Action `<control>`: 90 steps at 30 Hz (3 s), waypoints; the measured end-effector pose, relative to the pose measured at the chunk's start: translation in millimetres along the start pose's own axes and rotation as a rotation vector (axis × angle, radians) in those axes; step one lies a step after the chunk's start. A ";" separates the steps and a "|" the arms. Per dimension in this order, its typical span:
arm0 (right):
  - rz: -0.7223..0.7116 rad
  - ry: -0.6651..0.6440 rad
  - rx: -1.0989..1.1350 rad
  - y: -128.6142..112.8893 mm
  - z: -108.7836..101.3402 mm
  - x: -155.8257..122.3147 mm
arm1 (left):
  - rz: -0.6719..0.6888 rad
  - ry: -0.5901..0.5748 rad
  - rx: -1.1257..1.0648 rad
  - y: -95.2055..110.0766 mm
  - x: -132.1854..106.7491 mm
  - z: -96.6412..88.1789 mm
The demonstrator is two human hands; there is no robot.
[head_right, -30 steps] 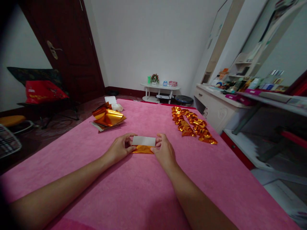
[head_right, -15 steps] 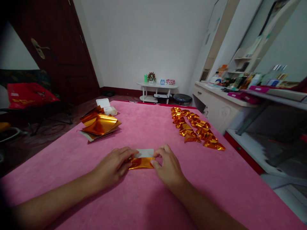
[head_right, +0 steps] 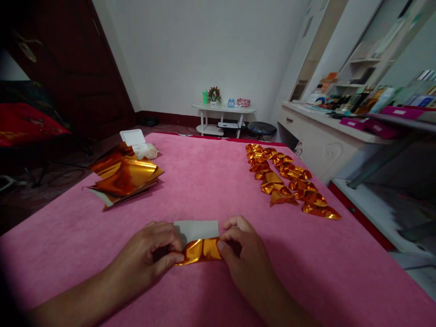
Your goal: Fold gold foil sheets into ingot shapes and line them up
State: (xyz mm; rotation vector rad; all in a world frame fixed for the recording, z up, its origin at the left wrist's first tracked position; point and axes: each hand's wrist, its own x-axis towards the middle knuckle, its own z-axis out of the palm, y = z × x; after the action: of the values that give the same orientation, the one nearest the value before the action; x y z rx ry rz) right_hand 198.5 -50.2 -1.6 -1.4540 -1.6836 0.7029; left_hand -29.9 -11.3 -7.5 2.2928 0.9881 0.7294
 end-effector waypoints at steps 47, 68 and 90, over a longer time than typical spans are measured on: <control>0.147 -0.051 -0.125 -16.0 0.2 -12.0 | -0.158 -0.032 -0.010 8.9 -3.7 -7.6; 0.185 -0.065 -0.164 -17.3 0.2 -11.6 | -0.190 -0.018 -0.033 8.2 -8.9 -5.8; 0.157 -0.072 -0.292 -18.2 2.8 -9.8 | -0.215 0.004 0.027 12.3 -2.6 -4.9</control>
State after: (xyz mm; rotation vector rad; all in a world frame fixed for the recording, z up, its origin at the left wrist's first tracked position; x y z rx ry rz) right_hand 186.6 -63.0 9.9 -1.7994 -1.7977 0.6177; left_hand -28.7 -19.3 3.3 2.1649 1.2297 0.6347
